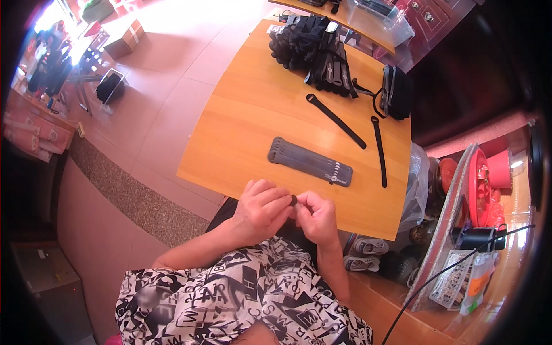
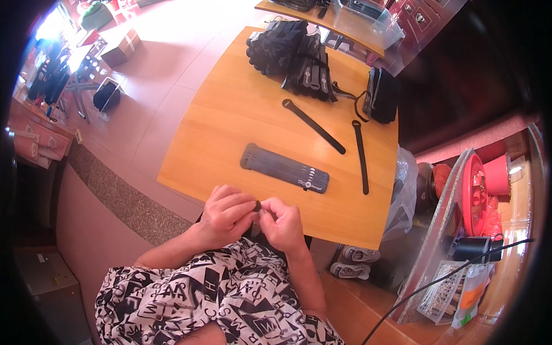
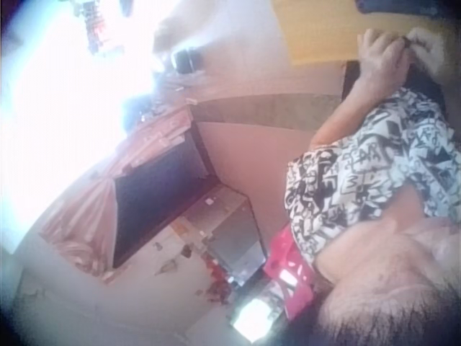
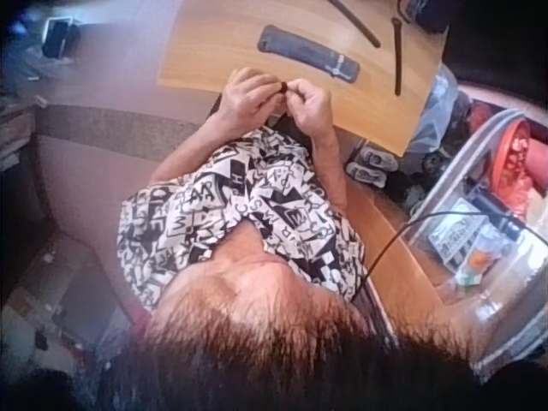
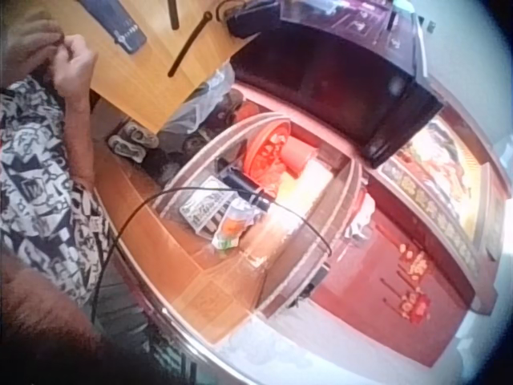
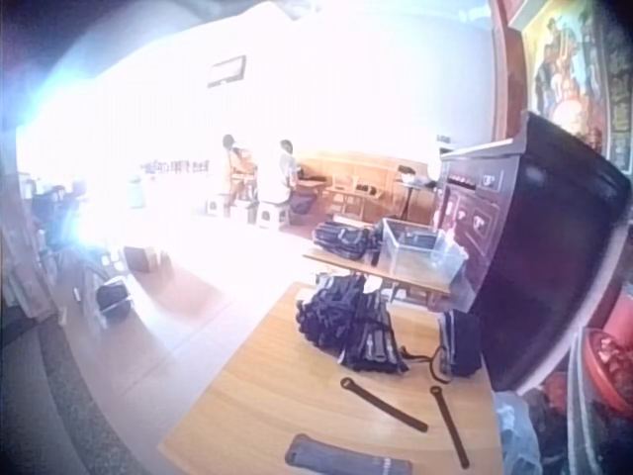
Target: Sorting and arranging black fabric straps and textile panels on a wooden table.
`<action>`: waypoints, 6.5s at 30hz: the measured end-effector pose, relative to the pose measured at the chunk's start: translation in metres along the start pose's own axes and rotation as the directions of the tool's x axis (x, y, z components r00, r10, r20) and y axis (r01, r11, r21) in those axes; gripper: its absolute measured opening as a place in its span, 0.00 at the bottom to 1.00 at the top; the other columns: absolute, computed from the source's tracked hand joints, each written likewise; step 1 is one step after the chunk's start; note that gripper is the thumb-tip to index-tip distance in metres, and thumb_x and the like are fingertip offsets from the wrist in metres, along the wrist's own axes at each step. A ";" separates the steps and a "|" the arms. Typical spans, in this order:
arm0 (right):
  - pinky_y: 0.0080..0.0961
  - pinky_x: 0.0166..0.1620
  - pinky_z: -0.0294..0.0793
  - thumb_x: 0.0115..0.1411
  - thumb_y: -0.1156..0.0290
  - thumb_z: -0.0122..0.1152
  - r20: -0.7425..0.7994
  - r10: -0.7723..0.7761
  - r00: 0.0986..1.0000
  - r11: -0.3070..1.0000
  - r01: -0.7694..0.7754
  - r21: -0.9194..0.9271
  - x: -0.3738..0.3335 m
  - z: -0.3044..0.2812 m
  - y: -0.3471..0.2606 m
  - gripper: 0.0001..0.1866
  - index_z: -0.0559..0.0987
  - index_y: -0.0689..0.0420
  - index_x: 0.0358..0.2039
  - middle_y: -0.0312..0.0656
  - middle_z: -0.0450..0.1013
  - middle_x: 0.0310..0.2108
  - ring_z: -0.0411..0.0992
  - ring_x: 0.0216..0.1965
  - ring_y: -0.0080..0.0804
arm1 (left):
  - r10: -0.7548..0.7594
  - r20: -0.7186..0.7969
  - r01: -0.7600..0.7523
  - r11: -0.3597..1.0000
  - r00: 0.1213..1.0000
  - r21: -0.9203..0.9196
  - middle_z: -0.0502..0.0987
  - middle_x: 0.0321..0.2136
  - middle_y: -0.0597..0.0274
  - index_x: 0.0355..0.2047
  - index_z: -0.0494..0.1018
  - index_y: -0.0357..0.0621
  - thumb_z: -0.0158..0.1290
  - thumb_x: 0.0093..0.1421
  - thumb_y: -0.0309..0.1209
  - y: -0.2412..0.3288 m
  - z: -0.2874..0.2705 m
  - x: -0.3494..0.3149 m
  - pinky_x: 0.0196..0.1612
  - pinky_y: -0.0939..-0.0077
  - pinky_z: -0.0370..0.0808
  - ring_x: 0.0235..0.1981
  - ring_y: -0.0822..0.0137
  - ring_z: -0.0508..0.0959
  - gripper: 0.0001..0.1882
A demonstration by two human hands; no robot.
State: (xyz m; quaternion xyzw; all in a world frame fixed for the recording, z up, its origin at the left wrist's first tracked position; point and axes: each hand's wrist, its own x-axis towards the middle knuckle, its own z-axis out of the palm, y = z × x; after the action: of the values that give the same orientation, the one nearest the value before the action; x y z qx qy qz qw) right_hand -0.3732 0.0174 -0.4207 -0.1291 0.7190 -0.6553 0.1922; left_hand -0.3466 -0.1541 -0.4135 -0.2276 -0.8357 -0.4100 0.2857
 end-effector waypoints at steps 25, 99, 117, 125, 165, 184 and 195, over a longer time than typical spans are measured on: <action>0.13 0.21 0.63 0.58 0.78 0.54 -0.108 0.107 0.988 0.978 -0.084 0.193 0.006 0.017 0.014 0.05 0.76 0.64 0.26 0.34 0.72 0.20 0.66 0.19 0.15 | -0.076 0.177 0.054 0.990 0.981 0.129 0.73 0.24 0.54 0.26 0.71 0.35 0.53 0.42 0.16 0.000 0.002 -0.004 0.24 0.67 0.71 0.21 0.55 0.73 0.08; 0.23 0.17 0.69 0.55 0.70 0.60 -0.620 -0.560 0.549 0.764 0.632 -0.129 -0.067 -0.109 -0.029 0.14 0.75 0.70 0.35 0.55 0.71 0.26 0.68 0.16 0.31 | 0.035 -0.467 0.001 0.997 0.884 0.078 0.78 0.42 0.53 0.39 0.73 0.32 0.47 0.62 0.16 -0.124 -0.101 0.134 0.43 0.74 0.77 0.38 0.67 0.78 0.06; 0.19 0.21 0.72 0.54 0.73 0.63 -0.219 -0.697 0.683 0.717 0.666 -0.205 -0.048 -0.087 -0.054 0.09 0.77 0.67 0.31 0.54 0.74 0.25 0.71 0.17 0.29 | -0.666 0.088 0.664 0.705 0.741 -0.250 0.76 0.25 0.57 0.40 0.74 0.37 0.52 0.57 0.25 -0.072 -0.028 0.042 0.28 0.77 0.70 0.25 0.69 0.74 0.10; 0.21 0.26 0.73 0.44 0.84 0.60 -0.189 -0.581 0.792 0.800 0.511 -0.315 -0.049 -0.090 -0.044 0.10 0.80 0.65 0.31 0.48 0.75 0.23 0.75 0.22 0.33 | -0.553 0.745 0.900 0.020 0.373 -0.436 0.77 0.23 0.56 0.42 0.74 0.32 0.49 0.65 0.34 -0.051 -0.020 0.016 0.20 0.84 0.67 0.18 0.74 0.72 0.15; 0.14 0.28 0.66 0.54 0.80 0.61 -0.517 0.060 0.854 0.971 -0.171 -0.170 0.015 -0.099 0.046 0.04 0.80 0.67 0.31 0.33 0.73 0.22 0.67 0.23 0.15 | -0.794 0.106 0.801 0.592 0.598 -0.088 0.79 0.22 0.59 0.30 0.78 0.34 0.60 0.52 0.25 -0.081 0.013 0.018 0.28 0.80 0.73 0.24 0.75 0.76 0.07; 0.16 0.28 0.70 0.53 0.79 0.63 -0.528 0.087 0.845 0.946 -0.236 -0.221 0.025 -0.102 0.043 0.05 0.80 0.67 0.29 0.36 0.75 0.21 0.70 0.22 0.17 | -0.817 0.034 0.817 0.577 0.576 0.020 0.80 0.21 0.60 0.29 0.77 0.33 0.60 0.52 0.23 -0.084 0.022 0.022 0.27 0.84 0.74 0.22 0.78 0.76 0.05; 0.16 0.28 0.70 0.53 0.79 0.63 -0.519 0.097 0.849 0.944 -0.243 -0.222 0.026 -0.103 0.041 0.04 0.80 0.67 0.29 0.36 0.75 0.20 0.70 0.22 0.16 | -0.837 0.041 0.837 0.546 0.545 0.029 0.79 0.20 0.62 0.29 0.78 0.33 0.60 0.51 0.24 -0.084 0.022 0.024 0.27 0.83 0.74 0.22 0.79 0.76 0.06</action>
State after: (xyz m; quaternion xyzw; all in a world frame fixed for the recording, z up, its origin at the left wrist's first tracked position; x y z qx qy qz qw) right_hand -0.4394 0.1020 -0.4574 0.0843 0.8378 -0.5381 0.0368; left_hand -0.4224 -0.1797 -0.4555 0.1887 -0.8513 -0.4883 0.0359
